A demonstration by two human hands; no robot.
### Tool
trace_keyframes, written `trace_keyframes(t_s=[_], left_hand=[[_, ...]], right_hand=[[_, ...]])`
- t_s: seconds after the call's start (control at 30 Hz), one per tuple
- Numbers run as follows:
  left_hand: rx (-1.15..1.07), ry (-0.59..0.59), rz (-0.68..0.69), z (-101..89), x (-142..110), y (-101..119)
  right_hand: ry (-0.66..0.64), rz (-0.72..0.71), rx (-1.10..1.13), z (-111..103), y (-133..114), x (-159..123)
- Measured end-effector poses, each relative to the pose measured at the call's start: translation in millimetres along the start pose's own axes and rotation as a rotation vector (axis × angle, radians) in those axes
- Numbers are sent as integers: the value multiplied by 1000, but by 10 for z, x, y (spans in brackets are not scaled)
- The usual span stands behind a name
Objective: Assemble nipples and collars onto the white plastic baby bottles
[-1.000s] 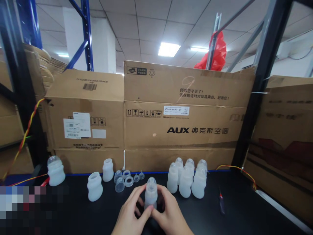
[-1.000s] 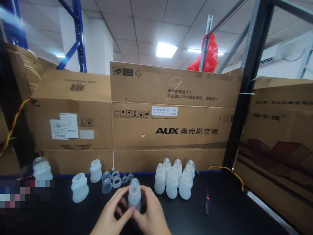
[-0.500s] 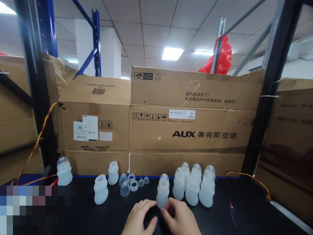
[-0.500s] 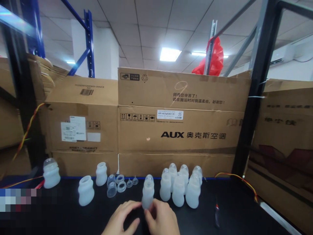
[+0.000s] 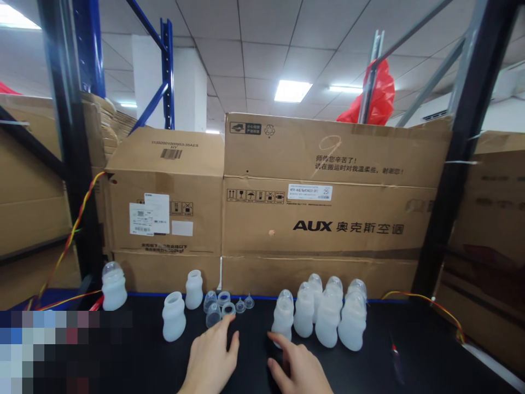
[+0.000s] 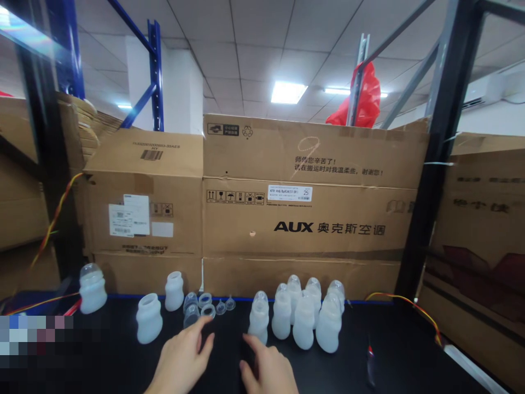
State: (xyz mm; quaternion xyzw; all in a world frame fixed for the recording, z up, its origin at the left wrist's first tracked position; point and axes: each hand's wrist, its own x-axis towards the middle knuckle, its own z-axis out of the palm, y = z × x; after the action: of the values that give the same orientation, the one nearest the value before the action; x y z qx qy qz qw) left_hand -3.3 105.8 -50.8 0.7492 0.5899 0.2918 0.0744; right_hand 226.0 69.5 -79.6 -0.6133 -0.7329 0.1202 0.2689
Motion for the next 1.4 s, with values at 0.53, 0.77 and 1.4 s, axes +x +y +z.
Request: trace_keyframes(t_s=[0.53, 0.77, 1.4], left_hand=[[213, -169, -32, -119, 65, -74], [-35, -171, 183, 24, 11, -37], [-1201, -289, -167, 331, -22, 180]], right_hand=[[43, 88, -3, -87, 107, 35], [49, 112, 4, -63, 163, 81], [31, -160, 577, 58, -85, 113]])
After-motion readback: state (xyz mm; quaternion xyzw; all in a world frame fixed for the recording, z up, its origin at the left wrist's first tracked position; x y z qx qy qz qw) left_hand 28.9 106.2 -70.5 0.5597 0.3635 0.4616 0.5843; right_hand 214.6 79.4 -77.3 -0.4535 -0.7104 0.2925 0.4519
